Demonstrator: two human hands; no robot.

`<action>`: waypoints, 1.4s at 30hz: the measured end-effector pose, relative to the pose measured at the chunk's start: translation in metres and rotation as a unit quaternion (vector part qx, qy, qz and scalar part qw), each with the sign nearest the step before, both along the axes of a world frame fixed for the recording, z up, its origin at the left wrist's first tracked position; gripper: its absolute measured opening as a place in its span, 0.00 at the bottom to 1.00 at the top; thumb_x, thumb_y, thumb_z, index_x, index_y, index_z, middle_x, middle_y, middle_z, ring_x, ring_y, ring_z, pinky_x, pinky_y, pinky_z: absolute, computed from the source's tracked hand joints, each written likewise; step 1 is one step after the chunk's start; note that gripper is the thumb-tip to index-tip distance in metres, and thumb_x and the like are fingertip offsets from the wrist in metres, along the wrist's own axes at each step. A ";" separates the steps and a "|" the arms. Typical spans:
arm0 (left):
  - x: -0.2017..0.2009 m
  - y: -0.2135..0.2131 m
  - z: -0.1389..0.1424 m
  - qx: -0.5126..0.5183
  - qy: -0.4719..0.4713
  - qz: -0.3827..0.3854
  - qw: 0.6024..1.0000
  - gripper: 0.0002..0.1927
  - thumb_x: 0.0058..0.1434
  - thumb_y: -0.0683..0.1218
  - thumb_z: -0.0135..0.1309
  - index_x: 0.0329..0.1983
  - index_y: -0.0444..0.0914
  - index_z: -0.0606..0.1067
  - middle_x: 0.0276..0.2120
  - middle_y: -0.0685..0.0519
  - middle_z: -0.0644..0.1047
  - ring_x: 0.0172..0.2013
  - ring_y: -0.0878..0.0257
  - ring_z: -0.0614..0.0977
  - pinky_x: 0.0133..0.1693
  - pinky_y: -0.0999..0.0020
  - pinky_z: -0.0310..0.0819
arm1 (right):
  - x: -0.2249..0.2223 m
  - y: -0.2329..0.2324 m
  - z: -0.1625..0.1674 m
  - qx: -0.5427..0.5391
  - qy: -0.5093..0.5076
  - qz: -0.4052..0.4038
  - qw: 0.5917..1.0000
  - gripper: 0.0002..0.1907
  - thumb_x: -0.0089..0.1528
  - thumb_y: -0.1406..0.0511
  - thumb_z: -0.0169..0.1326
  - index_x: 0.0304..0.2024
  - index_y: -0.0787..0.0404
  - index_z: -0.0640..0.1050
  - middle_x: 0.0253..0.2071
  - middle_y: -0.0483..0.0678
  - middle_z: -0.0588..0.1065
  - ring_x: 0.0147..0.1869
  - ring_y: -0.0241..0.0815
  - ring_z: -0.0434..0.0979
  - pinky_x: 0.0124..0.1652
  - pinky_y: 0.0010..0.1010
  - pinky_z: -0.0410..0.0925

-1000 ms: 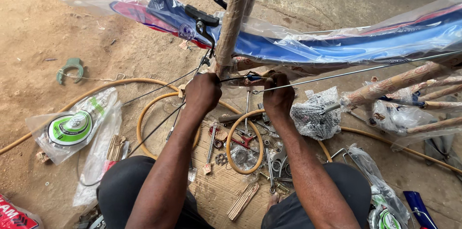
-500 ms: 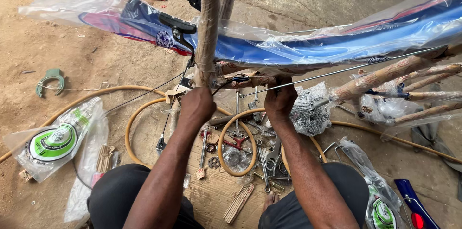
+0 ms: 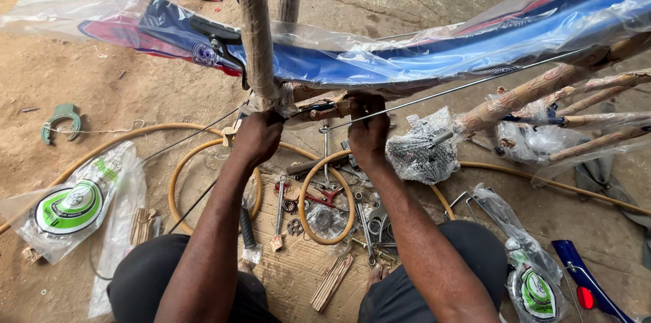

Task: The person is assembling a bicycle, specifically working on the front fork and handlebar area. They are seen attaching and adjusting brake cables and other components using their hands and various tools.

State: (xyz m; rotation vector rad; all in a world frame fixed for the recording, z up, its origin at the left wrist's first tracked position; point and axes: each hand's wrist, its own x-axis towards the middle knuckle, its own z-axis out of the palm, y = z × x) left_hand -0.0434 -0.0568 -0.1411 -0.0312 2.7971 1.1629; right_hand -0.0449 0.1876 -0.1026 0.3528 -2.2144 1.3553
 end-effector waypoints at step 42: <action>-0.015 0.147 0.079 0.236 -0.040 -0.256 0.937 0.23 0.65 0.59 0.54 0.55 0.42 0.83 0.36 0.48 0.85 0.37 0.59 0.81 0.44 0.60 0.78 | 0.024 0.140 0.092 -0.506 -0.250 0.208 0.799 0.10 0.68 0.57 0.57 0.43 0.57 0.76 0.32 0.47 0.77 0.20 0.27 0.58 0.21 0.20 0.55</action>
